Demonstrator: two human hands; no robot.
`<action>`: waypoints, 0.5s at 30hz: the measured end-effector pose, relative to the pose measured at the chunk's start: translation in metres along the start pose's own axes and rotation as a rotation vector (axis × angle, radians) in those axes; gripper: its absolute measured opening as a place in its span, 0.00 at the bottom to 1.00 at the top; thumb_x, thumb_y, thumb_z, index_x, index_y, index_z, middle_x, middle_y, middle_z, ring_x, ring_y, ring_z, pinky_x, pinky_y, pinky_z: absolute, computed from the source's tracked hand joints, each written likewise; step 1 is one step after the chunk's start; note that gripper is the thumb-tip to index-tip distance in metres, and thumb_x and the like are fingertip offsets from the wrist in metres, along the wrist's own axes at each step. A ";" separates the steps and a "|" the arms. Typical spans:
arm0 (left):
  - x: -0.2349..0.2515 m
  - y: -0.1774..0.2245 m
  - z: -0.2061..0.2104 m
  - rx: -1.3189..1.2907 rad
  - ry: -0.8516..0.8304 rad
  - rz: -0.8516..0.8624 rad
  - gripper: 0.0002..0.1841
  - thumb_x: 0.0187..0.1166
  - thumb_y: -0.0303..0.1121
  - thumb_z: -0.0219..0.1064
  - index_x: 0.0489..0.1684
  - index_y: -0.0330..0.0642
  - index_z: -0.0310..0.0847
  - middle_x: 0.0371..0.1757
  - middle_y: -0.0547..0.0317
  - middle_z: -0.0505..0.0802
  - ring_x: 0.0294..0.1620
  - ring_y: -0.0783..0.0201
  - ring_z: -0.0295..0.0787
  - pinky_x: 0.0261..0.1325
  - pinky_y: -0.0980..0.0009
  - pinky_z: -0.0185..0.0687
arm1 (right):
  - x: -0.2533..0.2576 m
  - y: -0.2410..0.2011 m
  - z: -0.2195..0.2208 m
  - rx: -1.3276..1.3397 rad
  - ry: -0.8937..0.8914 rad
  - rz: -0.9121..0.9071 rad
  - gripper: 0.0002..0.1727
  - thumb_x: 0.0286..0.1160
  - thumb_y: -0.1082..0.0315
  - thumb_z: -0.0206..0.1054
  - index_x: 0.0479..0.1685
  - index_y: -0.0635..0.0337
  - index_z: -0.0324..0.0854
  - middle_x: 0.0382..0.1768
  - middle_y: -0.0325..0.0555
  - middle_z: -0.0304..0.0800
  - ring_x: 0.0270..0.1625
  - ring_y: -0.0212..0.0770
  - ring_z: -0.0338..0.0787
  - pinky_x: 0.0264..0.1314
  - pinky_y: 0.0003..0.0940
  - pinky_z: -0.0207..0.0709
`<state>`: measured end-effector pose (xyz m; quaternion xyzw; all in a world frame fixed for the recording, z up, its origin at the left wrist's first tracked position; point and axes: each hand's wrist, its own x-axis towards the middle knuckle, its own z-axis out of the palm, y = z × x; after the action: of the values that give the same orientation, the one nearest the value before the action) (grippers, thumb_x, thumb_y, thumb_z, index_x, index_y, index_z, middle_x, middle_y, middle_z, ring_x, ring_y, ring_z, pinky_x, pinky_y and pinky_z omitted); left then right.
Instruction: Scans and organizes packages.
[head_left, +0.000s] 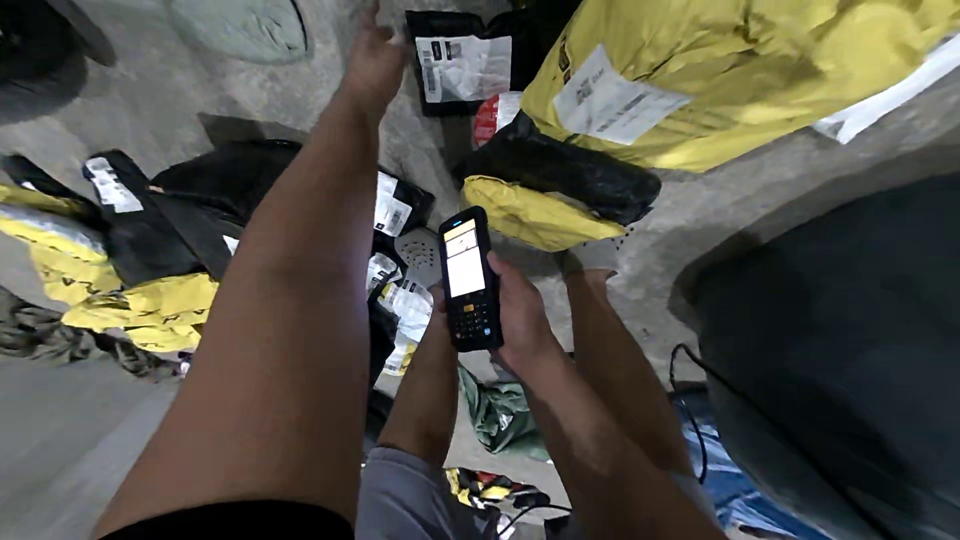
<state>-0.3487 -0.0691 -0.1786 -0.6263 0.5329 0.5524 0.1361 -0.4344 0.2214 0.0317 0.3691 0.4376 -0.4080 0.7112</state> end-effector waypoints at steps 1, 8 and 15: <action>0.007 0.007 0.010 -0.032 0.010 0.016 0.41 0.79 0.33 0.69 0.92 0.41 0.49 0.78 0.46 0.81 0.74 0.57 0.82 0.73 0.58 0.81 | 0.000 -0.001 -0.002 -0.003 -0.007 -0.005 0.30 0.94 0.45 0.36 0.70 0.57 0.73 0.44 0.56 0.91 0.37 0.48 0.93 0.39 0.43 0.90; -0.034 0.015 0.015 0.097 -0.116 0.159 0.15 0.85 0.33 0.63 0.64 0.37 0.83 0.57 0.55 0.91 0.55 0.69 0.87 0.63 0.68 0.83 | -0.005 0.003 -0.009 -0.086 -0.054 0.016 0.31 0.92 0.42 0.39 0.75 0.54 0.72 0.47 0.55 0.91 0.41 0.47 0.93 0.44 0.43 0.90; -0.127 -0.026 -0.038 0.530 0.424 0.124 0.24 0.81 0.32 0.57 0.75 0.32 0.72 0.71 0.33 0.81 0.72 0.48 0.80 0.76 0.55 0.74 | -0.010 0.013 -0.021 -0.114 -0.054 0.088 0.31 0.92 0.41 0.40 0.72 0.54 0.73 0.50 0.55 0.89 0.40 0.47 0.92 0.44 0.43 0.89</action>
<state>-0.2841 -0.0225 -0.0699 -0.6366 0.7112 0.2595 0.1466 -0.4322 0.2475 0.0361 0.3358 0.4241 -0.3605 0.7599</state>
